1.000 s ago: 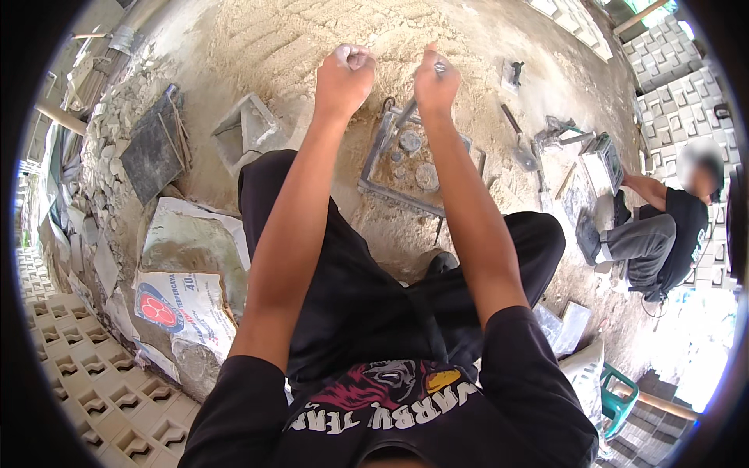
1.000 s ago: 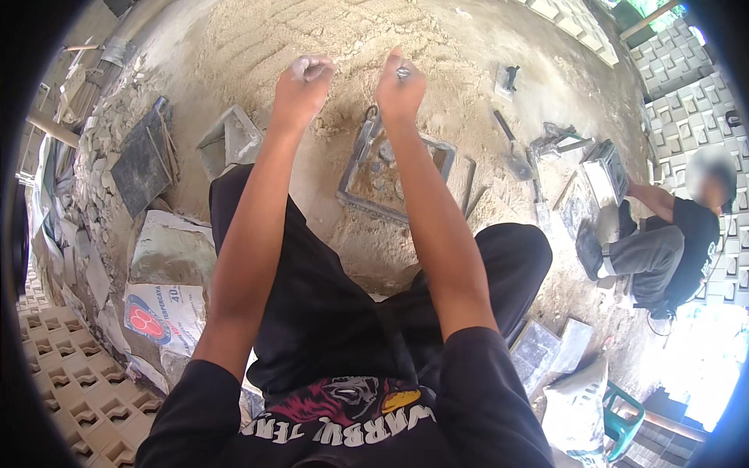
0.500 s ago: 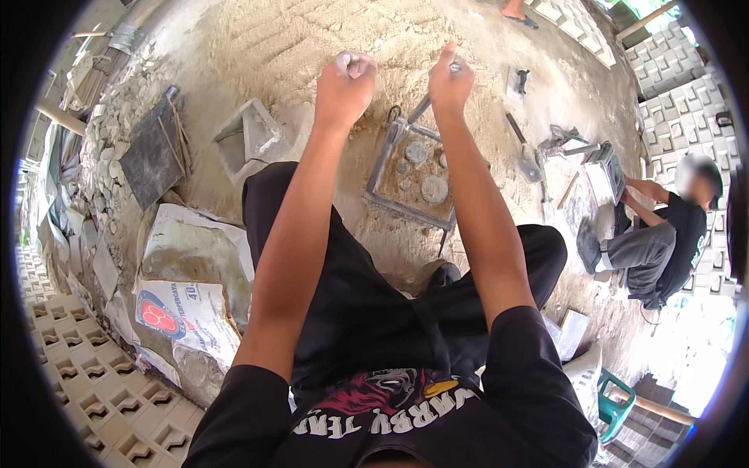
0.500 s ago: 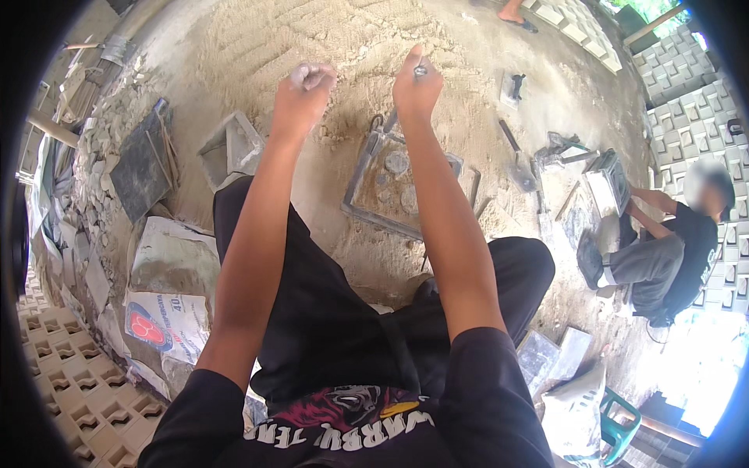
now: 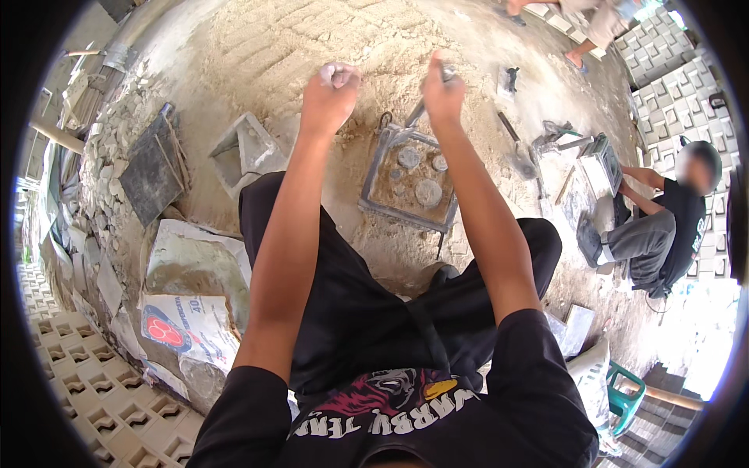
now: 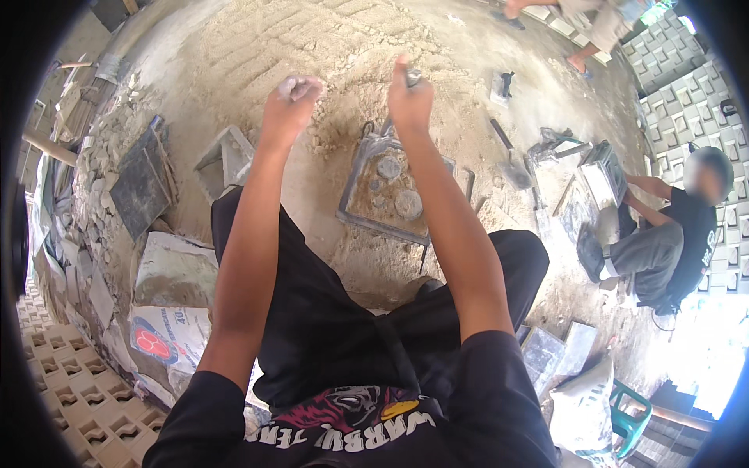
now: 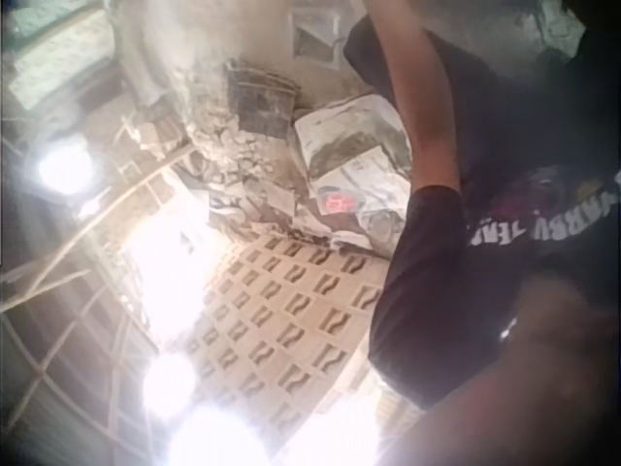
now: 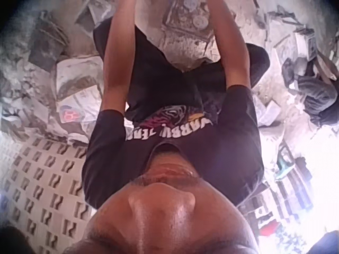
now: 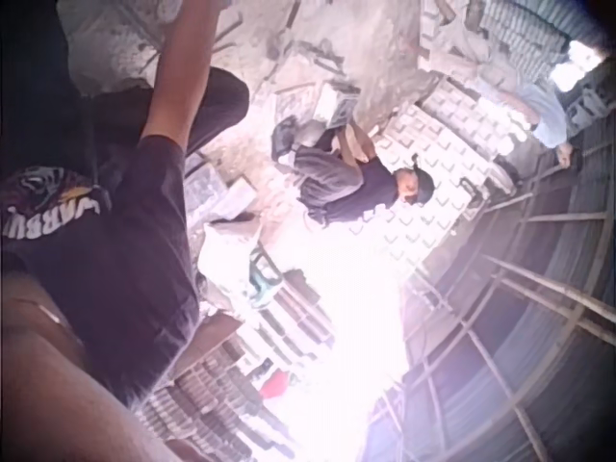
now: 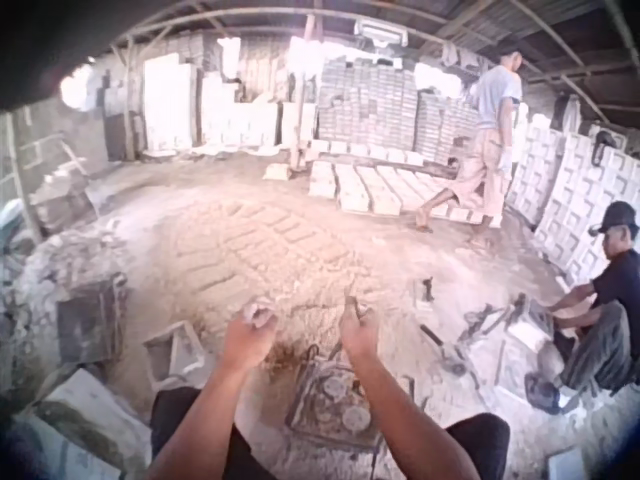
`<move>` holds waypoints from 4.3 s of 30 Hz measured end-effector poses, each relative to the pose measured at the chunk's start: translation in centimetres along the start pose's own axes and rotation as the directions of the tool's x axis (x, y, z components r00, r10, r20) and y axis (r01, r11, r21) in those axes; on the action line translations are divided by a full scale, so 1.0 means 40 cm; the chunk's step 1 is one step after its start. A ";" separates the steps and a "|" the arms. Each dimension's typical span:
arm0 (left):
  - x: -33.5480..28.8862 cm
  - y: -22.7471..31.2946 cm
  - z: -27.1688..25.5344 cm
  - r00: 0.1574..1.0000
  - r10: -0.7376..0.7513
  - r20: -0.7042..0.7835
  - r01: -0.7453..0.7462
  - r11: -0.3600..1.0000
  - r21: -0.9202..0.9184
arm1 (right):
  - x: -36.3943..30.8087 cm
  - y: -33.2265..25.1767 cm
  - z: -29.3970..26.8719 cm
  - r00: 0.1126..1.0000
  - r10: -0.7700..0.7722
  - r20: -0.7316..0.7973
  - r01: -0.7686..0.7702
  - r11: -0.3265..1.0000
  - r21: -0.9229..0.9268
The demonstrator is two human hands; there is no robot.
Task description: The person places a sand-like mixture into a metal mold, compacts the material with a metal tamper, and levels the top surface using their hand and a trowel.
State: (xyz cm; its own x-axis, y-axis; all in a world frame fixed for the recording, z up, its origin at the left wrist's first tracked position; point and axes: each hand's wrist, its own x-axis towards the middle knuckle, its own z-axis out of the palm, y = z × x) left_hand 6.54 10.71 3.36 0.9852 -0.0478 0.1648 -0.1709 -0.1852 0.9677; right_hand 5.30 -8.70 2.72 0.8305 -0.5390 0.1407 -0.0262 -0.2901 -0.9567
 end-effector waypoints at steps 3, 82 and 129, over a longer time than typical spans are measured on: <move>-0.008 0.003 0.000 1.000 -0.014 0.004 0.014 0.997 0.069 | -0.002 -0.017 -0.022 0.989 -0.049 -0.137 0.055 0.998 0.040; -0.238 -0.472 0.284 0.799 -0.584 -0.140 0.512 0.541 0.667 | -0.016 0.234 -0.312 0.988 -0.150 0.036 0.141 0.972 0.188; -0.242 -0.491 0.268 0.788 -0.598 -0.144 0.543 0.566 0.621 | -0.151 0.106 -0.154 0.980 -0.020 -0.197 0.054 0.984 0.172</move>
State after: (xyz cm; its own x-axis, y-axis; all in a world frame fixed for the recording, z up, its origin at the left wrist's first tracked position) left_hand 0.19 4.30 -19.26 0.8812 0.2143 -0.4213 0.4280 -0.7401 0.5187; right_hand -3.26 -11.56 -0.61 0.7049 -0.6785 0.2068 0.1152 -0.1782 -0.9772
